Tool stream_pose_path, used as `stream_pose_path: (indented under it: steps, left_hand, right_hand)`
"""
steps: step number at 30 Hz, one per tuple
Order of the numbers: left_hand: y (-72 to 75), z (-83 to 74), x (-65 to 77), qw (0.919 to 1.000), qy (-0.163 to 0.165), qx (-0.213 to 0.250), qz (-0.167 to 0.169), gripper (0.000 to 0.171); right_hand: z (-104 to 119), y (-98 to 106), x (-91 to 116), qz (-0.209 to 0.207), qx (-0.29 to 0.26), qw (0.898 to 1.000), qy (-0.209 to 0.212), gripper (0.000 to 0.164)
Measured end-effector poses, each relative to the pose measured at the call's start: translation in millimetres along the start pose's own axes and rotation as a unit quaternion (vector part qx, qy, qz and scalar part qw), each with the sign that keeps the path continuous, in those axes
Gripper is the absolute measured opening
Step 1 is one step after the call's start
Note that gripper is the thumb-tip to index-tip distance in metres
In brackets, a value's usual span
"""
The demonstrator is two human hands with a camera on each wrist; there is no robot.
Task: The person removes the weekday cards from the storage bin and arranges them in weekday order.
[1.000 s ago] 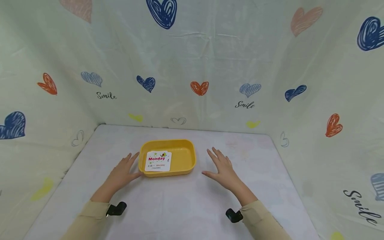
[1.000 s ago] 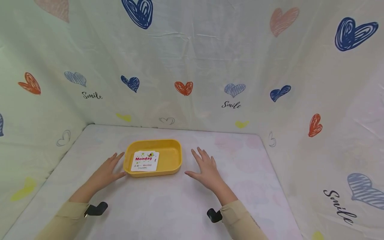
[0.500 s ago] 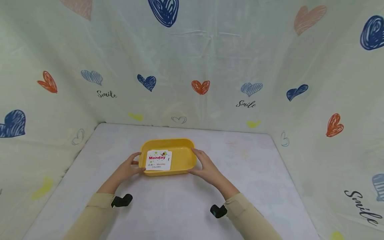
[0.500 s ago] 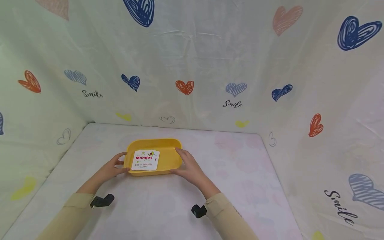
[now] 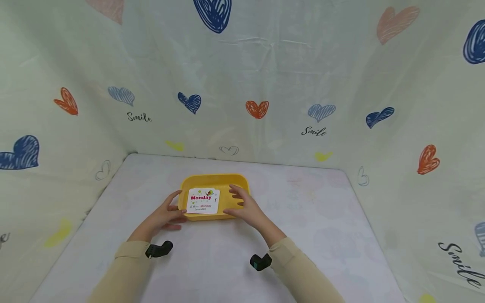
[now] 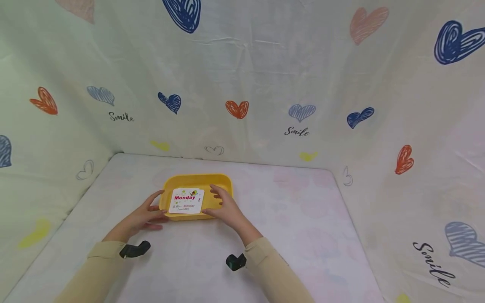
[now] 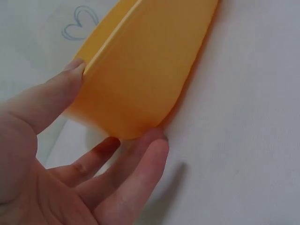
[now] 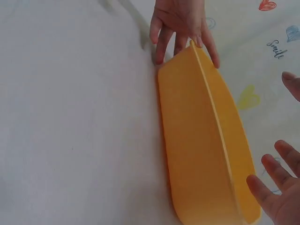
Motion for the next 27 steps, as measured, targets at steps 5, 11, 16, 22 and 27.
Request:
stream_pose_path:
  steps: [5,11,16,22,27]
  left_hand:
    - [-4.8,5.8,0.5,0.997,-0.013,0.074,0.019,0.083]
    - [-6.2,8.8,-0.7,0.9929,-0.026,0.112,0.03,0.081]
    - [-8.8,9.1,-1.4,0.9905,-0.041,0.121,0.05,0.076]
    - [-11.1,11.1,-2.3,0.9875,-0.046,0.14,0.055,0.075]
    - [-12.5,11.4,-2.4,0.9873,-0.047,0.144,0.047,0.075]
  right_hand:
    - [-5.2,-9.4,-13.0,-0.008,-0.035,0.999,-0.013,0.078]
    - [-13.3,-18.2,-26.6,-0.003,-0.032,0.999,-0.031,0.075]
    - [-20.5,-20.8,-36.9,-0.004,-0.029,0.998,-0.056,0.073]
    - [-24.9,-21.9,-48.8,0.011,-0.014,0.996,-0.088,0.072]
    - [-27.2,-22.7,-59.3,0.039,0.015,0.994,-0.104,0.072]
Point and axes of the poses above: each hand's wrist, its own x-axis away from the middle knuckle, its own y-axis out of the back of the hand, z = x × y, the point moved 5 cm from there along -x, towards the middle knuckle, and after that the axes turned 9 degrees about z, right-handed, at the moved point
